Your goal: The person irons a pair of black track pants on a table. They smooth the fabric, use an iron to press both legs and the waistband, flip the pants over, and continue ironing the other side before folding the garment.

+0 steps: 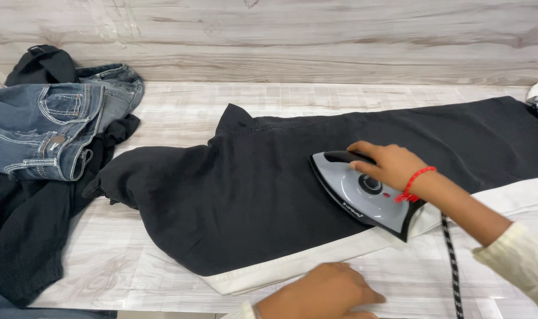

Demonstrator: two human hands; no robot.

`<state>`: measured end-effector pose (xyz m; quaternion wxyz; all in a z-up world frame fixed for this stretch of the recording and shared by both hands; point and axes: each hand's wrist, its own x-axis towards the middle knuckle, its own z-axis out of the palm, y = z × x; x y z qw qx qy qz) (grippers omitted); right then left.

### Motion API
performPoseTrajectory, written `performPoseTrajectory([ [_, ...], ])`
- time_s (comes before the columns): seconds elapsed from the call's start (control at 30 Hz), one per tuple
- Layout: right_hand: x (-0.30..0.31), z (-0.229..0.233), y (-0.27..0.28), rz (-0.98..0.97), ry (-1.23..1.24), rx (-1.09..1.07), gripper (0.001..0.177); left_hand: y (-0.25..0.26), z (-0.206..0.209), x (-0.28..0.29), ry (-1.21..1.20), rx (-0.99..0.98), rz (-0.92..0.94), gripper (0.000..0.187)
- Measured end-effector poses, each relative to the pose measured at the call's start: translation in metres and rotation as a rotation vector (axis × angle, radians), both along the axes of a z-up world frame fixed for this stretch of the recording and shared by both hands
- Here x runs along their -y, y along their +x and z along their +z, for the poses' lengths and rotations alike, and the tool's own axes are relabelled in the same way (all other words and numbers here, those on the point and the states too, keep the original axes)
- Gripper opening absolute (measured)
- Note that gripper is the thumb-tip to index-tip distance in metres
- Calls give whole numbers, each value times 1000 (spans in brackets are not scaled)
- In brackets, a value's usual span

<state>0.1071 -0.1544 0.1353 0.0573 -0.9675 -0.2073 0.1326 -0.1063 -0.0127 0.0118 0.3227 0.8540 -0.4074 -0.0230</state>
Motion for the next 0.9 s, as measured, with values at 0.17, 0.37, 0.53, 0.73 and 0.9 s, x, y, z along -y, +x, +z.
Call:
performPoseTrajectory([
  [0.17,-34,-8,-1,76,-69,66,50,42,15,-106,144,186,533,56],
  [0.37,-45,-30,57,-33,-40,283,45,95,-16,-121,314,134,579,76],
  [0.53,-53,-60,74,-72,-80,572,36,110,-18,-133,331,78,539,81],
  [0.73,-37,-61,50,301,11,589,49,124,0,-129,432,44,593,93],
  [0.9,-33,-53,47,334,83,514,48,143,-1,-110,503,94,655,74],
])
